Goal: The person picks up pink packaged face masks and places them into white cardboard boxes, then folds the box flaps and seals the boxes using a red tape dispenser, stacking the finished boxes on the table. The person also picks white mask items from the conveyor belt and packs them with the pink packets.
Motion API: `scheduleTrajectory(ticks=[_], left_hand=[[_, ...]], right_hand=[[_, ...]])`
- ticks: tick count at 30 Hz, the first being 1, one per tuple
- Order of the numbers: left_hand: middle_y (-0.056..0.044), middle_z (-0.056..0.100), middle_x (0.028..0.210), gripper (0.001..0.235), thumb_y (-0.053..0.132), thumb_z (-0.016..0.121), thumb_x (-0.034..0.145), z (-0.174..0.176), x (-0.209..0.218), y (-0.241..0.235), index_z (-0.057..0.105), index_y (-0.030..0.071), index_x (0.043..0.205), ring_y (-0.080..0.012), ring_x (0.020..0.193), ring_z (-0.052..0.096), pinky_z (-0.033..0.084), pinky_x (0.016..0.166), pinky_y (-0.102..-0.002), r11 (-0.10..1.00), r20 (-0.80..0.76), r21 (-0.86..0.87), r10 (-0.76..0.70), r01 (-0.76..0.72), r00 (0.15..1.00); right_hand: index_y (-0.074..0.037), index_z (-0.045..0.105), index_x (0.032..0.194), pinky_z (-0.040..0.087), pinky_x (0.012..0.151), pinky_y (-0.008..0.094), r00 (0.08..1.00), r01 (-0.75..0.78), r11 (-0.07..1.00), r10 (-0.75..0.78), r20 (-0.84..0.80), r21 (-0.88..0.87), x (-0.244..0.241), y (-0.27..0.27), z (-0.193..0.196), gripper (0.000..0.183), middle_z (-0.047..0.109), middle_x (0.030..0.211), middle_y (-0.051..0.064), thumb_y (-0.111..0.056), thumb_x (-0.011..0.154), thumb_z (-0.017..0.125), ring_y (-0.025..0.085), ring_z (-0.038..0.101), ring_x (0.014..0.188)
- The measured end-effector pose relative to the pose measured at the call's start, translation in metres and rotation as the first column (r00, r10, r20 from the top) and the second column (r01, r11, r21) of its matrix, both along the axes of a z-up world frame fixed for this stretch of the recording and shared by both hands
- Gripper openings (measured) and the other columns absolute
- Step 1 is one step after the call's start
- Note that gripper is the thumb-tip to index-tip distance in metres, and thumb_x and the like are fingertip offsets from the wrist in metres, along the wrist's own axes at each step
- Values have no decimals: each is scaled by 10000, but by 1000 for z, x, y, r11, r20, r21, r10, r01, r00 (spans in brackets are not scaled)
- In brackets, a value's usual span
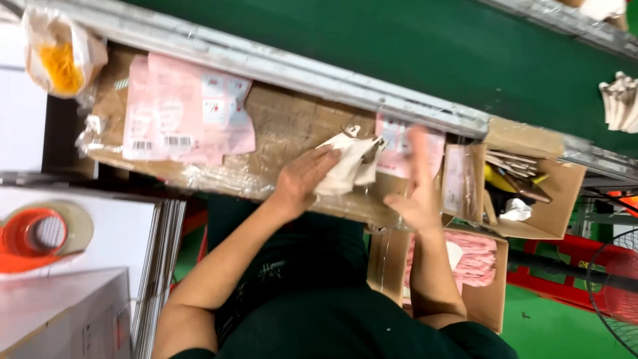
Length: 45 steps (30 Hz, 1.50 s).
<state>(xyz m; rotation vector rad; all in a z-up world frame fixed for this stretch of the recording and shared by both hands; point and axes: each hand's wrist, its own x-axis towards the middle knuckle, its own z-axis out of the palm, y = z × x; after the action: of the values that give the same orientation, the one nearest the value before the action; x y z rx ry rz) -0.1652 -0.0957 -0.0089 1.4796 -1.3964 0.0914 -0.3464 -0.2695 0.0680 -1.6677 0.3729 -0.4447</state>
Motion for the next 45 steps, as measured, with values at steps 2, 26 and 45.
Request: scheduleTrajectory(ticks=[2, 26, 45], left_hand=[[-183, 671, 1326, 706, -91, 713, 733, -13, 6, 2, 569, 45, 1411, -386, 1255, 663, 569, 1052, -448, 1000, -103, 5, -2, 2, 995], [-236, 518, 1364, 591, 136, 677, 891, -92, -19, 5, 447, 21, 1423, -443, 1302, 510, 240, 1284, -554, 980, -401, 172, 164, -101, 901], [-198, 655, 992, 191, 170, 658, 803, -72, -84, -171, 772, 26, 854, -369, 923, 644, 538, 724, -521, 909, 529, 411, -299, 68, 794]], right_hand=[[-26, 202, 1642, 138, 1317, 438, 999, 33, 948, -35, -2, -316, 18, 6, 9, 1180, 164, 1719, 196, -314, 729, 892, 299, 141, 1618], [0, 550, 1240, 465, 984, 466, 981, -152, 732, 32, -189, -664, 59, 22, -69, 449, 602, 1120, 214, -98, 870, 785, 440, 596, 1083], [-45, 569, 1321, 515, 1124, 396, 751, 513, 829, -559, 351, 222, -168, -81, -16, 295, 624, 1352, 105, -185, 1062, 592, 215, 643, 1220]])
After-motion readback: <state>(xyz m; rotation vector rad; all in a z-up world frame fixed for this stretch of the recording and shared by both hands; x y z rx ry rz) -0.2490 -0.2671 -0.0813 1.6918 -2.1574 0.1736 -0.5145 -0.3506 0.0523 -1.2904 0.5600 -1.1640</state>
